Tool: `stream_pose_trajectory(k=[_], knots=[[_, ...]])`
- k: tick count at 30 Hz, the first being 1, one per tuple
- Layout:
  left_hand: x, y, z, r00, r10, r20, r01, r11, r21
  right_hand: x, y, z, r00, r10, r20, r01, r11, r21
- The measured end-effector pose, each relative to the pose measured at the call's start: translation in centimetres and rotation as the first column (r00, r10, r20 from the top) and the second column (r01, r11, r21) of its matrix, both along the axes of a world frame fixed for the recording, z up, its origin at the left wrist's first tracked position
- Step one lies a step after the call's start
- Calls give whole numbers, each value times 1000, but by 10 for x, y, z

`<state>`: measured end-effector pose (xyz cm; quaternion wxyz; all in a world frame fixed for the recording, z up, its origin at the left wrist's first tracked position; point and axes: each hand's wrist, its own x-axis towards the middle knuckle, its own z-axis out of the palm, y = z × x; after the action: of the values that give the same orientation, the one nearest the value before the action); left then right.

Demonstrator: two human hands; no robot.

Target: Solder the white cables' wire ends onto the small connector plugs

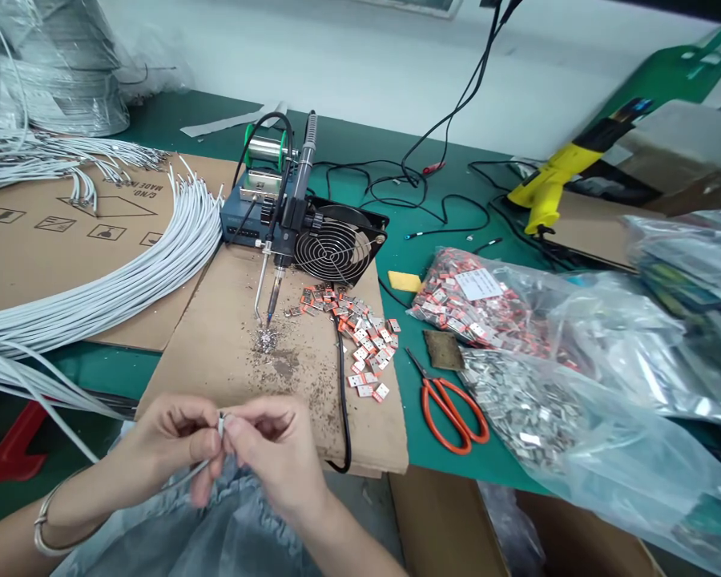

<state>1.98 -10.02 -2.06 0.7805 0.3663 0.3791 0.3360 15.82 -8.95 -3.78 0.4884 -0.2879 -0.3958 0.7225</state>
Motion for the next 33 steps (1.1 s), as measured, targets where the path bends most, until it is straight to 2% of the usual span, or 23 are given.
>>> stream_pose_trajectory(k=[3,5,7,8,9,11,13,14,16,18,20,23,24,26,27,29,31,33], knots=[[-4,-2,1,985,76,-156,-57,991,123,10,5,11,992,4,128,-11,998,60],[-7,-4,0,952,96,-292,-12,961,277,18,9,19,958,-6,287,-36,989,143],[-9,-5,0,898,139,-417,61,900,432,24,12,25,903,-24,429,-75,974,213],[-9,-5,-1,878,158,-451,87,875,476,25,13,27,883,-30,468,-90,969,231],[-9,-5,0,872,163,-462,90,873,479,24,13,27,877,-38,479,-90,966,241],[-5,-4,1,911,122,-394,36,929,369,20,11,26,905,-76,418,-33,968,247],[0,-2,2,970,79,-230,-39,984,173,11,6,22,942,-154,299,80,966,247],[3,-1,3,985,79,-151,-65,993,93,5,3,20,951,-198,237,139,959,247],[7,-1,2,993,104,-62,-102,994,28,-5,-3,14,953,-276,126,241,941,238],[8,-2,1,988,126,-88,-120,990,70,-11,-8,9,948,-315,46,297,929,222],[5,-4,1,967,152,-206,-105,969,223,-11,-8,6,951,-308,20,297,930,214],[0,-7,4,904,175,-389,4,908,418,1,0,9,952,-306,-22,305,938,163],[-2,-8,5,897,160,-412,32,906,421,8,3,11,938,-341,-59,346,927,143],[-5,-8,7,923,95,-373,37,943,331,20,9,17,902,-425,-74,432,886,171],[-7,-8,7,945,60,-322,29,964,263,25,11,19,906,-423,-14,414,878,240],[-9,-7,7,979,-23,-204,51,990,133,32,14,24,924,-302,235,196,901,387],[-12,-5,6,985,-111,-134,119,991,55,34,14,27,870,-132,475,-92,903,419],[-14,-4,7,974,-184,-129,189,981,32,34,14,32,815,-54,578,-235,880,414]])
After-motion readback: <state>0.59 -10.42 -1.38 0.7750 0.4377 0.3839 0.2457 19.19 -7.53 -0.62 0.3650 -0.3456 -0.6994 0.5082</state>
